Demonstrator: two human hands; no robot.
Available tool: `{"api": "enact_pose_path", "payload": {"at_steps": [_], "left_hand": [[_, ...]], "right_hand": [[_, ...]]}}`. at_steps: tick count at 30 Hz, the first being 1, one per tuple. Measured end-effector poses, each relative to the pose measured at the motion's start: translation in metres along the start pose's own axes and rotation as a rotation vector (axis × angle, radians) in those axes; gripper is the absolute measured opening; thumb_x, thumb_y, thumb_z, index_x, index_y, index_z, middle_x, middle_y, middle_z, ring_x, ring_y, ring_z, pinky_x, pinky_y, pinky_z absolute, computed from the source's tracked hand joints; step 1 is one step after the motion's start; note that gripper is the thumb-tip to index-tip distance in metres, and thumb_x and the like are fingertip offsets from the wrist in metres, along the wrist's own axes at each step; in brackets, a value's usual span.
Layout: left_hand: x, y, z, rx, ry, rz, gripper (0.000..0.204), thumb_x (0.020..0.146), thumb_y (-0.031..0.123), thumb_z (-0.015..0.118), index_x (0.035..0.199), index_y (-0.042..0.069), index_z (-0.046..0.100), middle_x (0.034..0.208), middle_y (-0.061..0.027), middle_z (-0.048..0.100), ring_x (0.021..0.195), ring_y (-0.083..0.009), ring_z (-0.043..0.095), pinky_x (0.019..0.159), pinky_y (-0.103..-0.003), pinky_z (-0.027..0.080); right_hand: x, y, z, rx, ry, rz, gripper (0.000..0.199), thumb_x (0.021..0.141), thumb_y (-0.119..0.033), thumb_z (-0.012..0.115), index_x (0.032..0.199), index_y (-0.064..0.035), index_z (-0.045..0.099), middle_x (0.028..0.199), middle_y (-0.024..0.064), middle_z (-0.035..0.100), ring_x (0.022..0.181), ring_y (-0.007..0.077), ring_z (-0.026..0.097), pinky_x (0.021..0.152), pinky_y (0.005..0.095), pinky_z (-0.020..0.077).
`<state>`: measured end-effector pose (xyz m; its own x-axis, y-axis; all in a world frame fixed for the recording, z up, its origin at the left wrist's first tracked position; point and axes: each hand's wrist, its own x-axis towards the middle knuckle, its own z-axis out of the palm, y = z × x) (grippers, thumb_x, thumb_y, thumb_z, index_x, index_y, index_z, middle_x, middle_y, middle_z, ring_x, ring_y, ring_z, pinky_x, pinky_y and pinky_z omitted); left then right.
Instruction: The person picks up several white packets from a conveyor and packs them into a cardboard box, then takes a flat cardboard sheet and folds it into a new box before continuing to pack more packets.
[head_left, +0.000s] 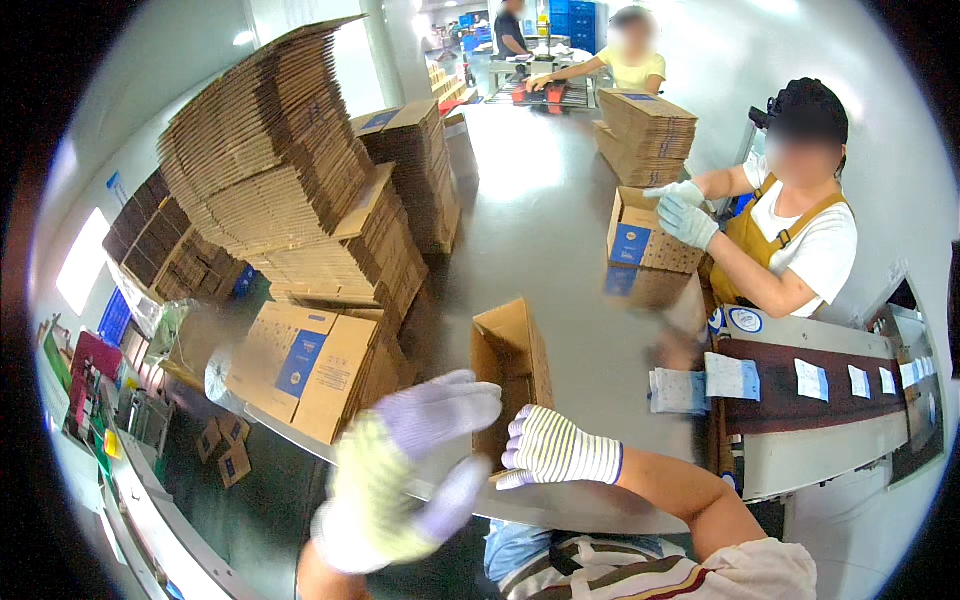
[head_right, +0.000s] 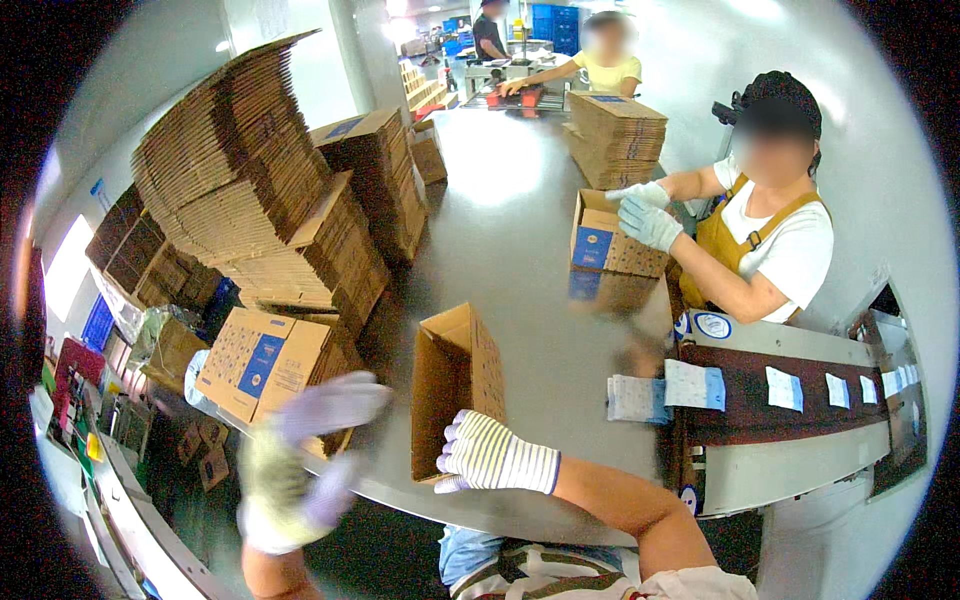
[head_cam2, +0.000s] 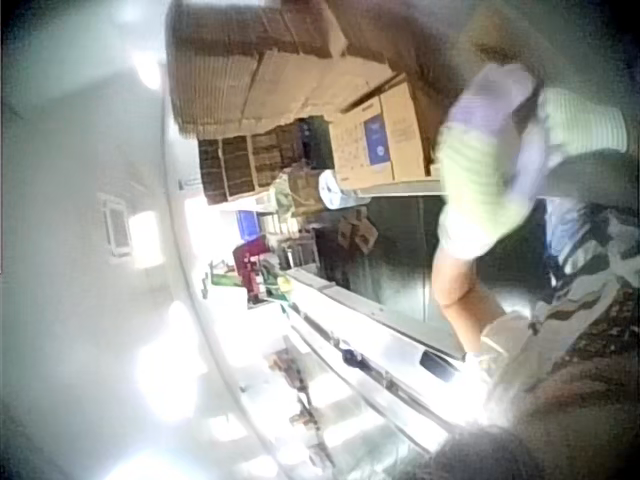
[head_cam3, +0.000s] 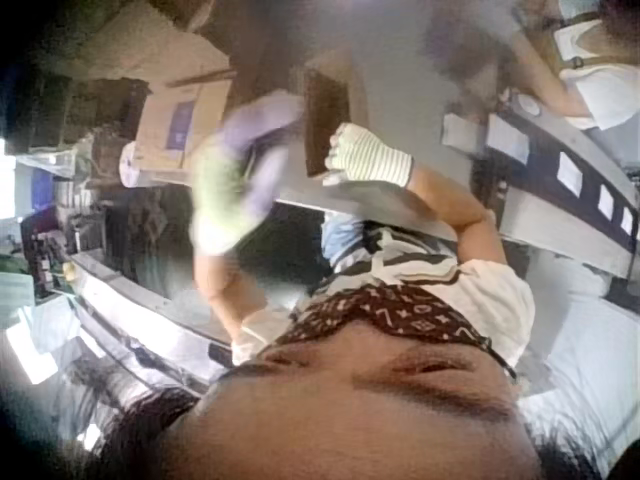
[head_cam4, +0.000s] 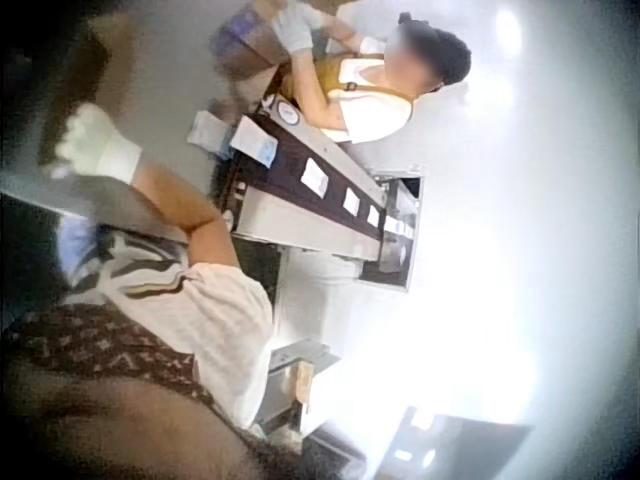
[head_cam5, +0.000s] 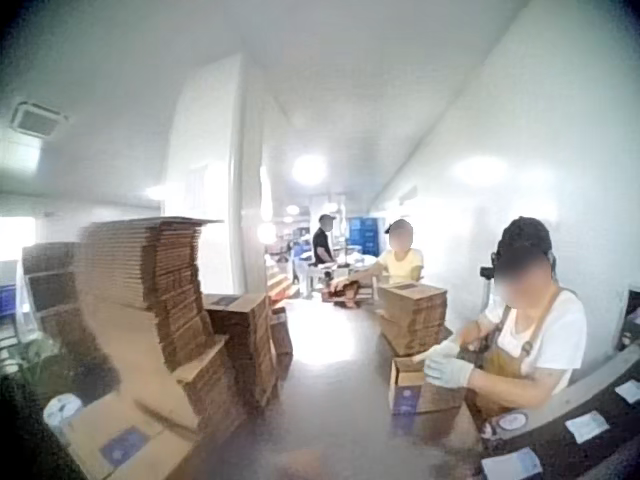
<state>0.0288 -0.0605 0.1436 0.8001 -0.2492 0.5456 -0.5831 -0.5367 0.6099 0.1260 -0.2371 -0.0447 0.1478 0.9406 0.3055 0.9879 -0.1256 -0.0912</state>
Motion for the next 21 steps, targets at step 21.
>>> {"api": "enact_pose_path", "payload": {"at_steps": [21], "left_hand": [[-0.089, -0.133, 0.126, 0.598, -0.086, 0.358, 0.016, 0.07, 0.024, 0.069, 0.074, 0.038, 0.062, 0.052, 0.0059, 0.04, 0.05, -0.0146, 0.044, 0.093, -0.041, 0.045]], "right_hand": [[-0.006, 0.012, 0.027, 0.195, 0.476, -0.017, 0.036, 0.074, -0.044, 0.061, 0.059, -0.0124, 0.053, 0.068, 0.003, 0.052, 0.076, 0.0236, 0.054, 0.077, 0.038, 0.0428]]}}
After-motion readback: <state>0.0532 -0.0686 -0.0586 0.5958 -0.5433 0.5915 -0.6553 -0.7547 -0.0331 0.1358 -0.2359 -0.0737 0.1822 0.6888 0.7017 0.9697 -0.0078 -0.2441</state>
